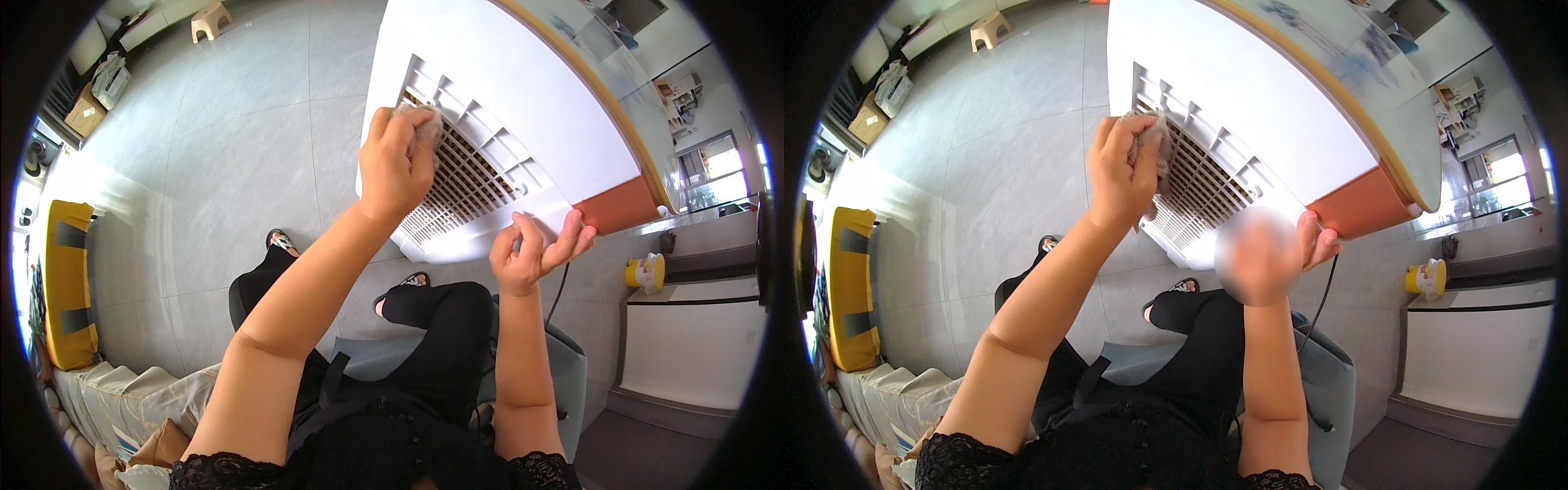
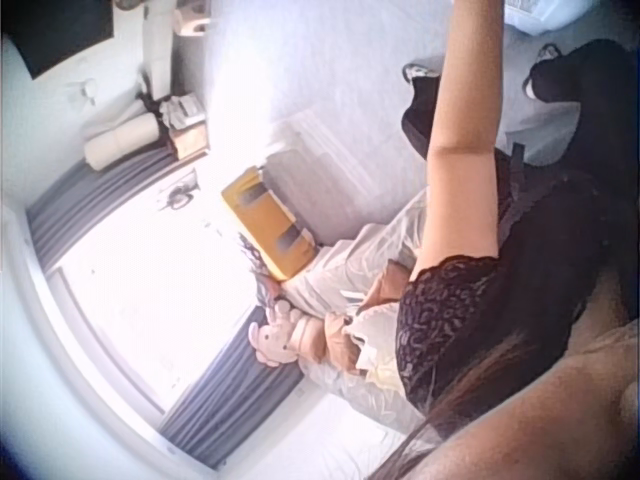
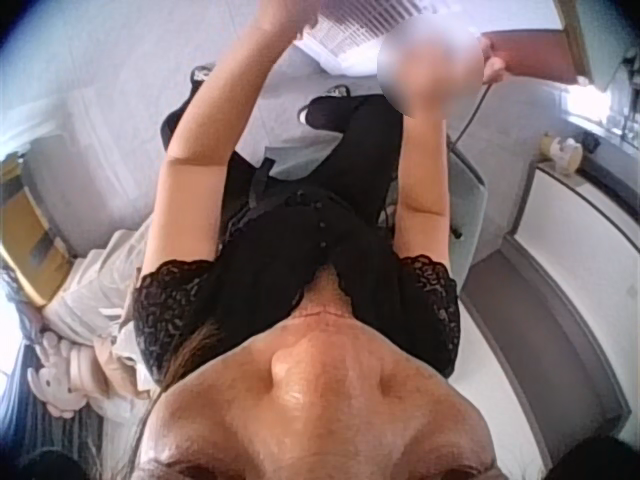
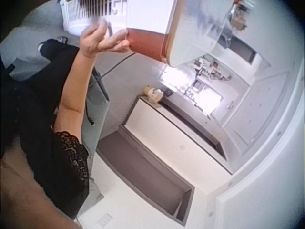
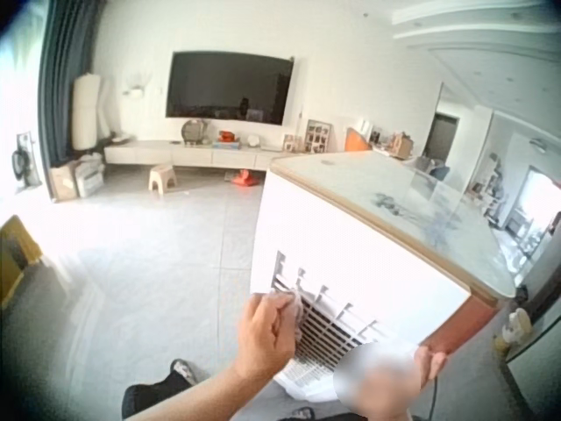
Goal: The person wipes the front grille and top control panel of a portable air cooler using a cloth. They systematically clean the slats and the surface around the control knobs.
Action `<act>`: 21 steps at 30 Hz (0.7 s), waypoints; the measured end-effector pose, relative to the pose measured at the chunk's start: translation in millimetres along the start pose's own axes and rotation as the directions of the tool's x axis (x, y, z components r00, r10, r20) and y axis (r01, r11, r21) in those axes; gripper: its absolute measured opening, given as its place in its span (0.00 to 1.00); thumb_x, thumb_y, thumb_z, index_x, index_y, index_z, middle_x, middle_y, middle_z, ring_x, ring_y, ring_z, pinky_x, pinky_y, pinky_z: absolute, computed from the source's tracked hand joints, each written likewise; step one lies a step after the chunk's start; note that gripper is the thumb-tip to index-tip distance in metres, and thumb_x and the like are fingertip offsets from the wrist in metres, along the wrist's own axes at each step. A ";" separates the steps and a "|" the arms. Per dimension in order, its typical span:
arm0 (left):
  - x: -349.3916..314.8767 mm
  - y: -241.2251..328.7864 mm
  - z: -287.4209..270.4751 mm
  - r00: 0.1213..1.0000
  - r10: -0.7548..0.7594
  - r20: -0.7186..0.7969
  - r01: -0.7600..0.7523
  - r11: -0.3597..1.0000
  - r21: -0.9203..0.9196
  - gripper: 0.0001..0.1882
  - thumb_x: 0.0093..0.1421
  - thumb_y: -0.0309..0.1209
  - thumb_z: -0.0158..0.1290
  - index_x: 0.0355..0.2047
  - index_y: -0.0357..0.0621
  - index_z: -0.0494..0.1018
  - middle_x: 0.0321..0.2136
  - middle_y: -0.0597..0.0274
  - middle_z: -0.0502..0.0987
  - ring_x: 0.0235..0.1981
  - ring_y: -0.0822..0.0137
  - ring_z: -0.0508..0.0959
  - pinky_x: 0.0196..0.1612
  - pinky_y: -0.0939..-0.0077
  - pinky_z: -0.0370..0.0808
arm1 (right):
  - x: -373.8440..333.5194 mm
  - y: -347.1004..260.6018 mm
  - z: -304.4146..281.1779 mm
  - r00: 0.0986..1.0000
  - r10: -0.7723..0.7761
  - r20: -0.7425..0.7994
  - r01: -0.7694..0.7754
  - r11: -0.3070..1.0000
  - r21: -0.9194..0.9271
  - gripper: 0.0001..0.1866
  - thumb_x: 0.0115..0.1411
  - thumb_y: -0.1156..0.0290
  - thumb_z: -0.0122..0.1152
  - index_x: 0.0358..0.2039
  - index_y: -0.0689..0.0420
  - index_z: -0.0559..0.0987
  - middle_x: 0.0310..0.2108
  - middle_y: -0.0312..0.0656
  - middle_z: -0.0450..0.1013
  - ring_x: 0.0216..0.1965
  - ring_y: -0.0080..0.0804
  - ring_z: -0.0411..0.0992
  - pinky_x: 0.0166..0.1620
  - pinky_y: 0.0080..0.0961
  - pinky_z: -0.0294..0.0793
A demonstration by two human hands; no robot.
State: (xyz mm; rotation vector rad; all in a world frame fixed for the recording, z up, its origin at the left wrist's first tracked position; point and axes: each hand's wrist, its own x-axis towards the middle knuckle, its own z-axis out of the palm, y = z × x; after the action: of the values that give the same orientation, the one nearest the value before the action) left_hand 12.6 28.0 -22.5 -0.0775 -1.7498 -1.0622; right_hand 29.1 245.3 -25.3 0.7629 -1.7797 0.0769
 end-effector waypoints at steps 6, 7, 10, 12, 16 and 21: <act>0.0 2.1 5.6 0.998 -0.037 0.058 0.029 0.990 0.134 0.10 0.53 0.23 0.55 0.37 0.44 0.76 0.30 0.57 0.73 0.26 0.58 0.75 0.27 0.68 0.73 | 6.2 -4.2 -1.4 0.999 -0.038 0.018 0.038 0.999 -0.007 0.06 0.52 0.78 0.54 0.27 0.53 0.78 0.65 0.59 0.52 0.71 0.55 0.35 0.67 0.53 0.37; -2.0 5.5 4.0 0.995 -0.006 0.100 -0.006 0.993 0.120 0.09 0.54 0.23 0.55 0.37 0.43 0.76 0.30 0.56 0.73 0.27 0.57 0.75 0.28 0.68 0.73 | 5.9 -3.7 -0.6 0.999 -0.047 0.020 0.048 0.999 -0.017 0.06 0.52 0.78 0.54 0.27 0.53 0.78 0.65 0.59 0.52 0.71 0.55 0.34 0.67 0.54 0.36; 11.3 1.6 -6.4 0.981 -0.010 0.195 -0.034 0.974 0.222 0.11 0.54 0.22 0.53 0.38 0.48 0.76 0.32 0.58 0.72 0.27 0.56 0.76 0.27 0.66 0.74 | -1.6 0.0 4.6 0.998 0.006 -0.066 -0.002 0.998 0.057 0.06 0.52 0.79 0.55 0.26 0.53 0.78 0.65 0.59 0.51 0.71 0.56 0.34 0.67 0.55 0.36; 14.4 8.2 -7.1 0.973 0.006 0.231 -0.077 0.952 0.297 0.11 0.54 0.23 0.53 0.37 0.49 0.76 0.32 0.59 0.71 0.26 0.56 0.76 0.26 0.66 0.74 | -1.6 -0.6 6.1 0.997 0.005 -0.075 -0.001 0.998 0.063 0.06 0.51 0.79 0.55 0.26 0.53 0.78 0.65 0.60 0.51 0.71 0.56 0.34 0.67 0.55 0.36; 17.3 4.3 -9.5 0.952 0.109 0.287 -0.183 0.952 0.244 0.10 0.55 0.23 0.52 0.37 0.50 0.76 0.31 0.59 0.71 0.26 0.56 0.76 0.26 0.65 0.75 | -0.4 -2.1 6.5 0.997 0.004 -0.077 0.000 0.998 0.055 0.05 0.52 0.79 0.55 0.25 0.53 0.78 0.66 0.60 0.50 0.71 0.56 0.34 0.67 0.55 0.36; 23.2 6.3 -17.8 0.923 0.044 0.383 -0.155 0.952 0.264 0.10 0.54 0.25 0.54 0.37 0.52 0.76 0.34 0.58 0.72 0.27 0.53 0.77 0.28 0.63 0.76 | -1.4 -4.9 8.3 0.996 0.031 -0.079 -0.027 0.998 0.048 0.06 0.52 0.76 0.55 0.23 0.51 0.79 0.65 0.56 0.52 0.71 0.54 0.34 0.66 0.59 0.35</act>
State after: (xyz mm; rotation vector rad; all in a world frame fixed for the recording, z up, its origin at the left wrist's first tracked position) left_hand 18.2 10.1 0.8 -0.1954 -2.2069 -0.7359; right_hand 24.9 238.6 -31.1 0.7578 -1.7185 0.1669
